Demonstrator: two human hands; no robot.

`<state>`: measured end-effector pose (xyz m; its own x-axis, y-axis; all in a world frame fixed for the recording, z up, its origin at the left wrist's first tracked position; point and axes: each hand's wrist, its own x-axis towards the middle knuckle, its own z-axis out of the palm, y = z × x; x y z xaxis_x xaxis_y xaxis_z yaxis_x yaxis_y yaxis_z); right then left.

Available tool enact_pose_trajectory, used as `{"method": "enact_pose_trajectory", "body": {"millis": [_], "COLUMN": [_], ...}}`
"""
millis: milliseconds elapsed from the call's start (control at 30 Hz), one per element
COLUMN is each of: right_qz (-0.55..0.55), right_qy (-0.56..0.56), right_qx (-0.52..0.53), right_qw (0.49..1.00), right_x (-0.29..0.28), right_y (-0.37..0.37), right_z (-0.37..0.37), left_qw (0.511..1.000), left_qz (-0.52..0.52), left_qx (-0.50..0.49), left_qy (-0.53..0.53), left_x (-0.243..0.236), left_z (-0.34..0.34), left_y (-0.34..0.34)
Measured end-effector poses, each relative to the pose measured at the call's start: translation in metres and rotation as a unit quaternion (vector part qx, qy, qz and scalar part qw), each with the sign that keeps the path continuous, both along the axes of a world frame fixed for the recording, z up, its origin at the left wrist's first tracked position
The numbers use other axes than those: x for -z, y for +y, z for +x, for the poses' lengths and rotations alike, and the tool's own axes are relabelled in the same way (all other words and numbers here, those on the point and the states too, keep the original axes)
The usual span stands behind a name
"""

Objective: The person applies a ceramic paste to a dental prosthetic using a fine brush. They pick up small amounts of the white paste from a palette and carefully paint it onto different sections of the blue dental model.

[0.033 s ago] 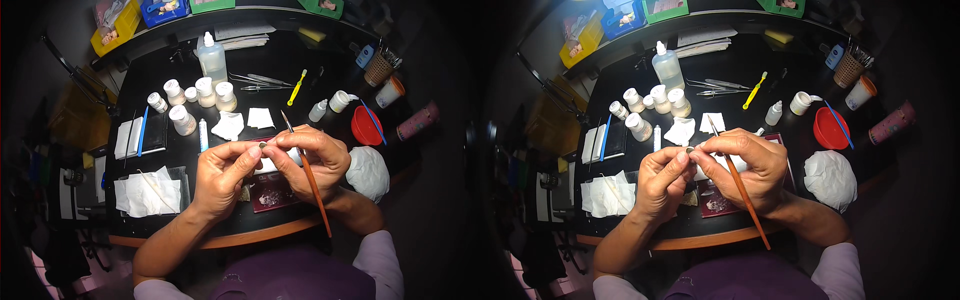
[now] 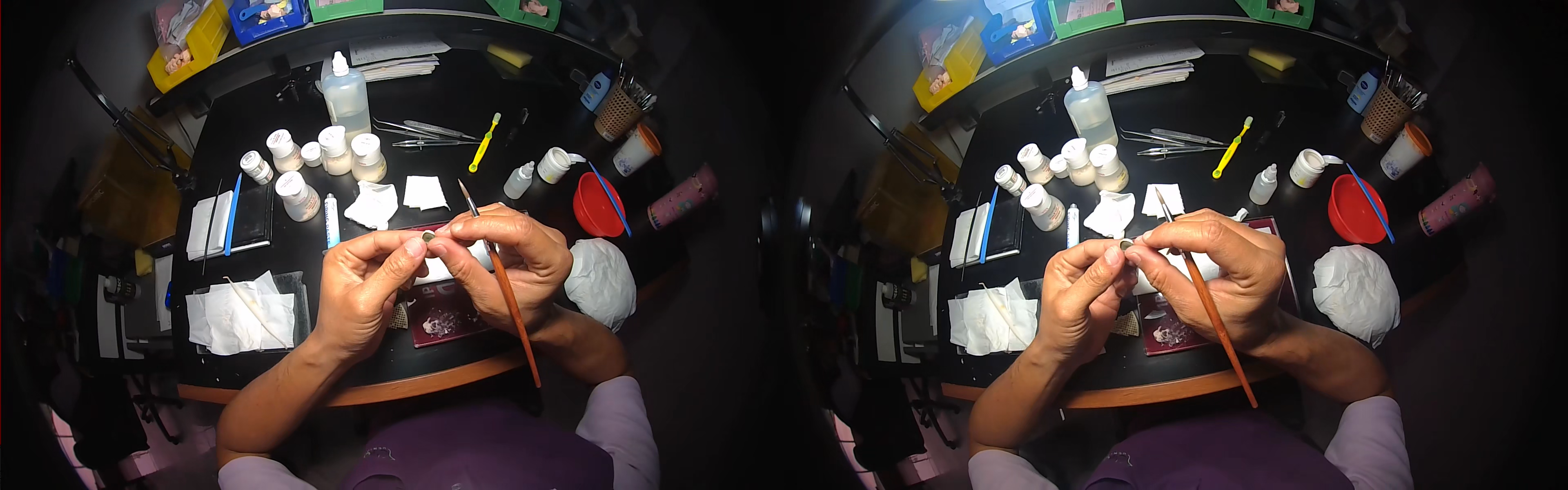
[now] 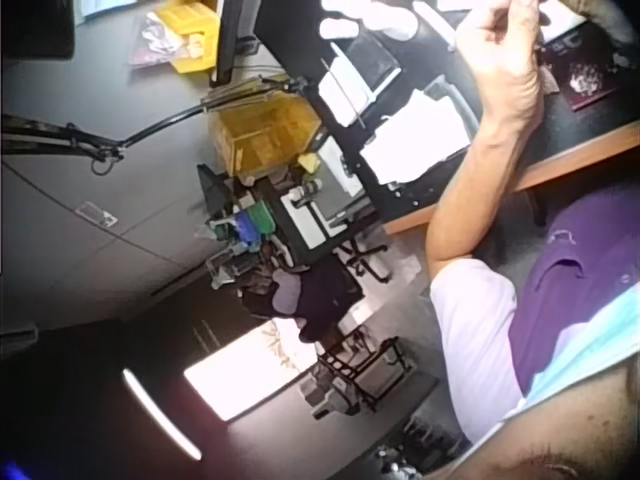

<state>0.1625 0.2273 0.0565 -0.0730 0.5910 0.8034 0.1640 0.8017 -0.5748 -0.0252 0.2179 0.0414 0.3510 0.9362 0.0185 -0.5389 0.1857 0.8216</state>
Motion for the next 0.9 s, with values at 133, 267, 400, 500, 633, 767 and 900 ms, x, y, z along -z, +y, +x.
{"method": "enact_pose_trajectory", "body": {"millis": [133,267,400,500,633,767,900], "right_qz": [-0.011,-0.008,-0.02,-0.02,-0.007,-0.004,-0.003], "right_qy": [0.012,0.008,0.002,0.004,-0.007,-0.014,-0.014], "right_qx": [0.005,0.021,0.028,0.03,0.027,0.016,0.007], "right_qw": [1.0,1.0,0.999,0.999,1.0,1.0,1.0], "right_x": [0.004,0.002,0.001,0.001,-0.003,-0.003,-0.004], "right_y": [0.001,0.001,0.0,-0.001,-0.002,-0.003,-0.003], "right_z": [-0.001,-0.001,-0.001,0.0,0.002,0.004,0.005], "left_qw": [0.999,0.996,0.995,0.997,0.998,0.996,0.997], "left_qz": [-0.032,-0.074,-0.072,-0.05,-0.001,0.035,0.059], "left_qx": [0.015,0.044,0.053,0.045,0.036,0.037,0.019], "left_qy": [-0.012,-0.031,-0.033,-0.024,-0.052,-0.07,-0.055], "left_x": [-0.005,-0.005,-0.003,-0.001,0.005,0.008,0.008], "left_z": [0.002,0.0,-0.001,0.0,0.001,0.001,0.004], "left_y": [0.0,0.001,0.001,0.0,0.0,0.002,0.0]}}
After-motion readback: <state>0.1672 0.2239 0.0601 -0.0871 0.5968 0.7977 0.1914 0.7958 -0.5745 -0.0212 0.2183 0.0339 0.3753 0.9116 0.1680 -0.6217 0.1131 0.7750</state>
